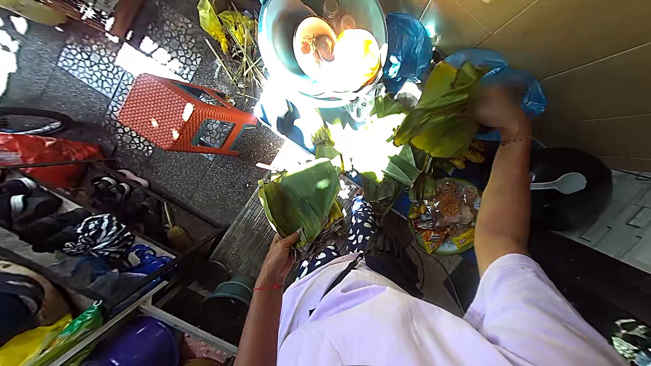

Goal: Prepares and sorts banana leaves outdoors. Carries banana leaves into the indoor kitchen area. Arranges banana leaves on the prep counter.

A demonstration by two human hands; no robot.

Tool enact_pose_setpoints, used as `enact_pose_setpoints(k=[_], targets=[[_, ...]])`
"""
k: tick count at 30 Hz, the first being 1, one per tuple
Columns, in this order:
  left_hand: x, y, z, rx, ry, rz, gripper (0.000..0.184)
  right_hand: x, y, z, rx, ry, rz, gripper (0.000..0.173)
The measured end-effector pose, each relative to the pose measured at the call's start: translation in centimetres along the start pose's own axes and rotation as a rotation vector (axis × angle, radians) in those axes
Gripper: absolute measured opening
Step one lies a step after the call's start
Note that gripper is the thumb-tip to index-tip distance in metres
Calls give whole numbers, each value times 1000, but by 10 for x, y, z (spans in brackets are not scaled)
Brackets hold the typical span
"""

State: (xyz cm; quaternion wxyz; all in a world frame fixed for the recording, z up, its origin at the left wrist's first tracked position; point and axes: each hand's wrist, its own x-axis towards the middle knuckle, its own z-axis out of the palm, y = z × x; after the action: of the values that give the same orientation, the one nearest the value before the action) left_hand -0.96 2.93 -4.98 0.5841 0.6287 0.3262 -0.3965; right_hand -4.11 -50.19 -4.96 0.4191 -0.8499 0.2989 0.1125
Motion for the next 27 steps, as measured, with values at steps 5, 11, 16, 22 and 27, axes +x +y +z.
enact_pose_setpoints(k=[5, 11, 16, 22, 27], targets=[[1, -4, -1, 8, 13, -20, 17, 48, 40, 79, -287, -128, 186, 55], [2, -10, -2, -14, 45, -42, 16, 7, 51, 154, -69, 84, 288, 29], [2, -8, 0, -8, 28, -47, 16, -36, 52, 230, -257, -23, 191, 80], [1, -6, -8, 14, 28, -26, 16, -30, 66, 230, -376, 106, 144, 32], [4, -10, -14, -9, 9, -12, 17, -23, 56, 170, 147, 280, 241, 33]])
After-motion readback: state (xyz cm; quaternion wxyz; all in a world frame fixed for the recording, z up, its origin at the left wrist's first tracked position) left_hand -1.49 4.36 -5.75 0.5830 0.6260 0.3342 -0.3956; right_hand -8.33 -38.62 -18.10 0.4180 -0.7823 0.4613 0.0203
